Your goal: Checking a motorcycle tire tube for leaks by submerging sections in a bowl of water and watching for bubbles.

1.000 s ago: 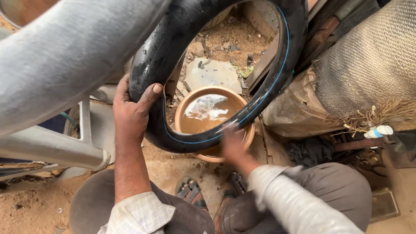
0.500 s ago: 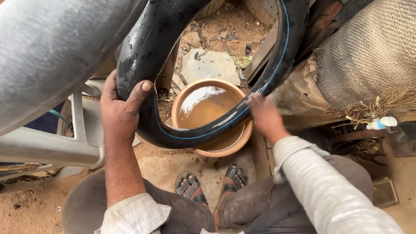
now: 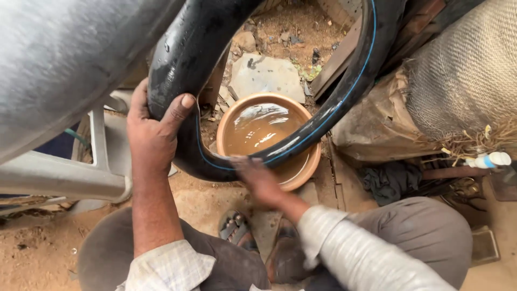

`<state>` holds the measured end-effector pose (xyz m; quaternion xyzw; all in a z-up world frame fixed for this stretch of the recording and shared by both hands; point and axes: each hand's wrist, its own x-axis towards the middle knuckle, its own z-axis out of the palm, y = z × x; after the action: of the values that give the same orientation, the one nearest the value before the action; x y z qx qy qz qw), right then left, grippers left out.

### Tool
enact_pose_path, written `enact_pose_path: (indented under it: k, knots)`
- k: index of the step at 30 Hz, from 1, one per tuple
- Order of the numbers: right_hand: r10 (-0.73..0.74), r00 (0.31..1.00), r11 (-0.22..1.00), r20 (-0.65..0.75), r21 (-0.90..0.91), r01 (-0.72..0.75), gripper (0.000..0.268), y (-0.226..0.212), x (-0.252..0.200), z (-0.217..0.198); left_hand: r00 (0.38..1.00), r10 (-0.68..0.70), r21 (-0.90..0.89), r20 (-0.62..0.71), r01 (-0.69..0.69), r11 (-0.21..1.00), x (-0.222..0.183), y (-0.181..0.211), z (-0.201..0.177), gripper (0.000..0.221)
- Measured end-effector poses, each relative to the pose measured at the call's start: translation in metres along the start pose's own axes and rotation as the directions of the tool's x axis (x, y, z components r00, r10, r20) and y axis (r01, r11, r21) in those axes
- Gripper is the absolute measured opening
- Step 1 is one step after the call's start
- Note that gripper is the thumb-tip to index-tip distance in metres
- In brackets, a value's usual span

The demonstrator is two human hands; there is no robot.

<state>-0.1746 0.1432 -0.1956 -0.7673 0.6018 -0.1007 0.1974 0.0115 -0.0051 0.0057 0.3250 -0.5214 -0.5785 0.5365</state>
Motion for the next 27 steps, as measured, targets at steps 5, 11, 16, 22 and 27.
enact_pose_path:
  k: [5,11,16,22,27]
  knots:
    - [0.211,0.971,0.749,0.109,-0.657,-0.089,0.072,0.167,-0.035,-0.09,0.999,-0.033,-0.005,-0.007,0.033,0.999,0.001,0.004,0.0,0.06]
    - [0.273,0.935,0.096,-0.228,-0.96,-0.262,0.069,0.197,-0.026,-0.222,0.998,-0.054,0.004,-0.02,0.054,0.999,0.004,0.001,-0.002,0.061]
    - [0.443,0.894,0.204,-0.066,-0.964,-0.172,0.072,0.151,-0.035,-0.156,0.996,-0.072,0.053,-0.046,0.075,0.996,0.007,0.005,0.005,0.062]
    - [0.404,0.907,0.915,0.121,-0.045,-0.401,0.063,0.041,0.012,-0.005,0.999,-0.033,0.065,-0.023,0.035,0.997,0.001,-0.003,0.009,0.062]
    - [0.309,0.938,0.929,-0.156,0.259,-0.264,0.085,-0.043,0.046,-0.019,0.98,0.188,0.124,-0.057,-0.18,0.976,0.0,-0.007,-0.006,0.073]
